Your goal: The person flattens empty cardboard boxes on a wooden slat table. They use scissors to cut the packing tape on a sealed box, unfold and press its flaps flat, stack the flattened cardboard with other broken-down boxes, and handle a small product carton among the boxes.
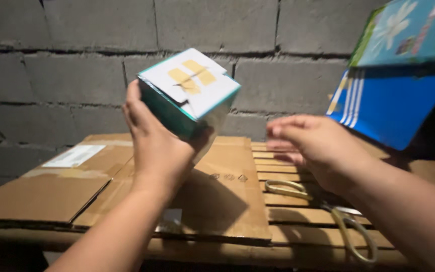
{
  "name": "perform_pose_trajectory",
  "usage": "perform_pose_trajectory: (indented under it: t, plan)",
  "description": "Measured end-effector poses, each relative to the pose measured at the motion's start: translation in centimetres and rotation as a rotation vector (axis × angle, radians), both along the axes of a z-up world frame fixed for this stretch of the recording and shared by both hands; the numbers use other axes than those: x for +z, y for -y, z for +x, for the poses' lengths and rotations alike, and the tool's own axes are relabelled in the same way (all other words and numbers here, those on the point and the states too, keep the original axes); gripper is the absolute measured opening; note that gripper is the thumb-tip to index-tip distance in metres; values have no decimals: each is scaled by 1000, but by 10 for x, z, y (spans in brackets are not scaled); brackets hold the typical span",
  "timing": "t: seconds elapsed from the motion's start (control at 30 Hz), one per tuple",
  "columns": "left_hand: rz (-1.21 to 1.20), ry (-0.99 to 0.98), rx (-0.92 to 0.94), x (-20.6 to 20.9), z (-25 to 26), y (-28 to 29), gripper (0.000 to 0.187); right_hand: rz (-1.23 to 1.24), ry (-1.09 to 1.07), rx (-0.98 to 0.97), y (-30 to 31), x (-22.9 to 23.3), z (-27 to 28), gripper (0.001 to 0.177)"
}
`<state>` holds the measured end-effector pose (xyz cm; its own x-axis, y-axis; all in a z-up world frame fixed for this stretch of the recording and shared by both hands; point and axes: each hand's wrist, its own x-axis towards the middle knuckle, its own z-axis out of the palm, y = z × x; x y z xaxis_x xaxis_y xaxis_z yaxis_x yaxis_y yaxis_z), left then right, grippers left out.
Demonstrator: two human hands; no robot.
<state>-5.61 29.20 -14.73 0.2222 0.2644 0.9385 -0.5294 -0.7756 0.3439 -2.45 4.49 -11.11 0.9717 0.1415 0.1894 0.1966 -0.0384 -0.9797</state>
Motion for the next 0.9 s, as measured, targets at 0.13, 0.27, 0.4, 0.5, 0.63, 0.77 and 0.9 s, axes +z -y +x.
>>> perform_pose_trajectory:
  t: [0.13,0.27,0.4,0.5,0.63,0.77,0.9]
  plan:
    - [54,-103,-11,-14,-1,5,127,18,201,29,-24,1,-8,25]
    - [147,-98,45,-20,1,8,128,78,259,53,-40,-5,-21,25]
    - [187,-71,90,-23,6,17,123,107,281,56,-50,-11,-25,27]
    - [167,-100,132,-32,8,28,118,258,167,67,-54,-21,-19,26]
    - [201,-112,203,-41,6,41,112,257,55,-67,-61,-36,-16,24]
    - [215,-146,233,-49,3,50,109,257,-28,-174,-64,-51,-13,23]
    - [232,-138,222,-56,3,51,105,240,-112,-203,-61,-60,-3,19]
